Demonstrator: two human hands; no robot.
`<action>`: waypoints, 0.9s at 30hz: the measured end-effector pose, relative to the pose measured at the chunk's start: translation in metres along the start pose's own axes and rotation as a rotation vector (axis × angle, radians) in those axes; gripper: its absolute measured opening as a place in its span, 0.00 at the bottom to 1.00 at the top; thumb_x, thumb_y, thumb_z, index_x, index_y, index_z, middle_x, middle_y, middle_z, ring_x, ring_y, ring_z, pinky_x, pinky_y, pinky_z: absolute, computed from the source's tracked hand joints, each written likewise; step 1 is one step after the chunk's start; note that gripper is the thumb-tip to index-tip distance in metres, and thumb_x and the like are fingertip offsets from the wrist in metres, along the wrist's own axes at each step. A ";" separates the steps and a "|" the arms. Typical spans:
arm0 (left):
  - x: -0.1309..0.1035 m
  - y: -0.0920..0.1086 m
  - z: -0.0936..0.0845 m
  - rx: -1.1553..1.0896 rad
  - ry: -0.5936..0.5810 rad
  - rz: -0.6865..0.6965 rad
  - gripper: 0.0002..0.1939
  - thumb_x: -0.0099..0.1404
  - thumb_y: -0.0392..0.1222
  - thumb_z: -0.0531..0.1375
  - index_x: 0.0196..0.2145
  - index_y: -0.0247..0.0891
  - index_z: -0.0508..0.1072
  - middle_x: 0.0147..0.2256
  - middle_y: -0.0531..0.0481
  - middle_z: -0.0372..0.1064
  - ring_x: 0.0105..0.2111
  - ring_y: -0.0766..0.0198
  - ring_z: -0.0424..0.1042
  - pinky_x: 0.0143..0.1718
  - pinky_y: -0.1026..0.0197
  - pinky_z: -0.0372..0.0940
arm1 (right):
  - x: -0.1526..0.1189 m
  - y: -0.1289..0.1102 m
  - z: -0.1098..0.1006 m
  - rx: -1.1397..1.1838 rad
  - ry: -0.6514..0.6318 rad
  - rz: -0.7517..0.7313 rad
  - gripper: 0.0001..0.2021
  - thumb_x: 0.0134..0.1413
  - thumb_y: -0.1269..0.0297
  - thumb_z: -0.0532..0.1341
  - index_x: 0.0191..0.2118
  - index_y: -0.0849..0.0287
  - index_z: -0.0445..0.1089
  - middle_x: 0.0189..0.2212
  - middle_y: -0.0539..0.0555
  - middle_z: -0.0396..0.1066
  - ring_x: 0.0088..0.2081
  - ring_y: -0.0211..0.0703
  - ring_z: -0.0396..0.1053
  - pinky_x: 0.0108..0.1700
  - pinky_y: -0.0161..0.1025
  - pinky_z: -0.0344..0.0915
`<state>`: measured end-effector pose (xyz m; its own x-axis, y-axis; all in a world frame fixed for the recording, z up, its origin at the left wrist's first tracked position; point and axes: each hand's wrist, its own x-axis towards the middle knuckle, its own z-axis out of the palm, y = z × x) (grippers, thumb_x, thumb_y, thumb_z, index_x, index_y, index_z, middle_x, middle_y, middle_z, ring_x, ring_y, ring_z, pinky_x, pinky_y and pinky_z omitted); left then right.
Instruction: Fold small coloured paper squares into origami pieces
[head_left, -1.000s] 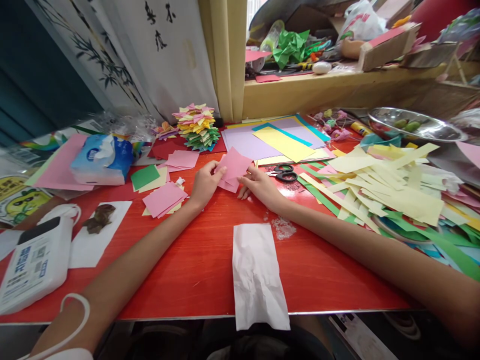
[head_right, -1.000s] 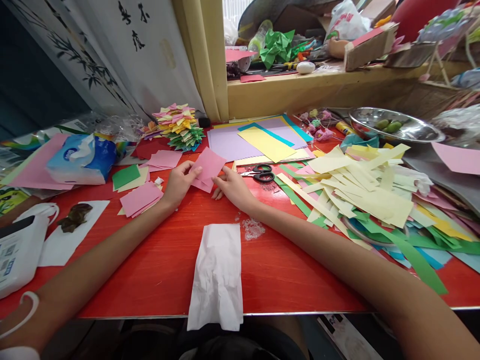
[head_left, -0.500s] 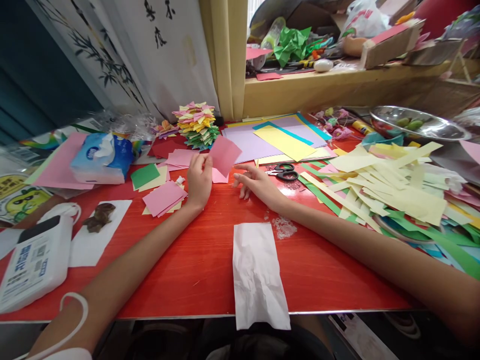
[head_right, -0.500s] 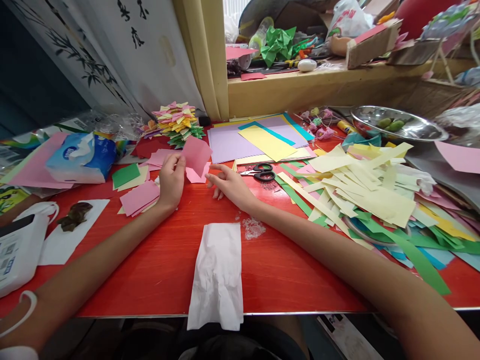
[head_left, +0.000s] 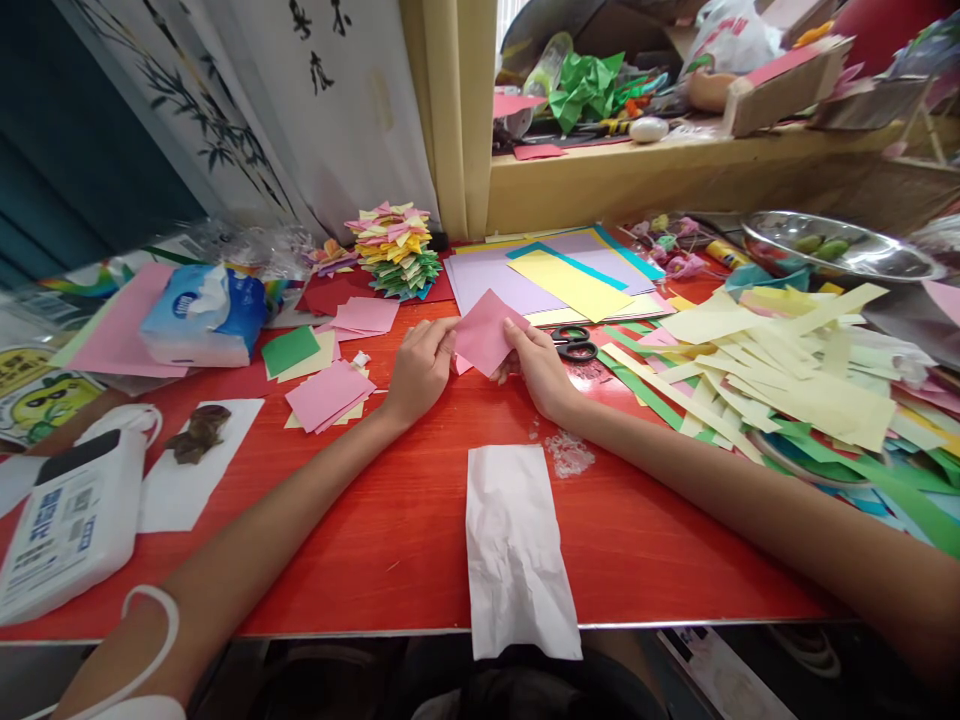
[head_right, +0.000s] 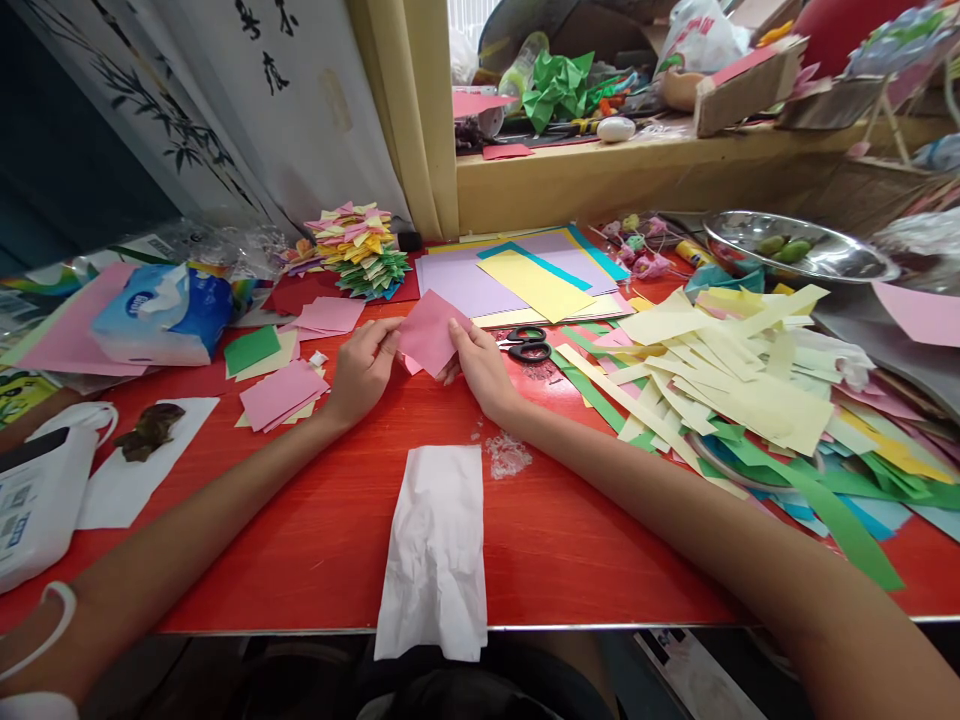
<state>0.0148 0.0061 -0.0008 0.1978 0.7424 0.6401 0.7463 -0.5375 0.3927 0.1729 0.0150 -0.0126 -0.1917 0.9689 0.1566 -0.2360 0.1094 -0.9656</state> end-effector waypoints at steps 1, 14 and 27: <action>0.000 0.000 0.000 0.016 -0.012 0.032 0.12 0.65 0.41 0.48 0.40 0.37 0.68 0.32 0.50 0.67 0.35 0.63 0.64 0.40 0.60 0.58 | 0.001 0.000 0.000 0.013 0.018 0.000 0.15 0.53 0.52 0.52 0.27 0.60 0.62 0.16 0.49 0.65 0.18 0.34 0.63 0.21 0.32 0.61; 0.002 0.003 -0.003 -0.086 0.095 -0.044 0.12 0.62 0.46 0.53 0.40 0.40 0.68 0.39 0.48 0.61 0.41 0.63 0.62 0.44 0.61 0.59 | -0.008 -0.007 0.002 -0.304 -0.170 0.061 0.14 0.47 0.68 0.51 0.14 0.60 0.56 0.08 0.47 0.57 0.14 0.31 0.55 0.20 0.31 0.54; 0.002 -0.002 -0.004 -0.191 -0.003 -0.118 0.12 0.62 0.44 0.51 0.24 0.38 0.66 0.26 0.52 0.64 0.31 0.65 0.62 0.34 0.63 0.58 | -0.001 -0.001 -0.002 -0.118 -0.060 -0.071 0.13 0.52 0.58 0.53 0.35 0.59 0.70 0.33 0.50 0.70 0.37 0.36 0.66 0.40 0.33 0.63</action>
<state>0.0113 0.0069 0.0024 0.1180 0.8058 0.5803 0.6307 -0.5122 0.5830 0.1752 0.0142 -0.0119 -0.2360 0.9432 0.2341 -0.1382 0.2059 -0.9688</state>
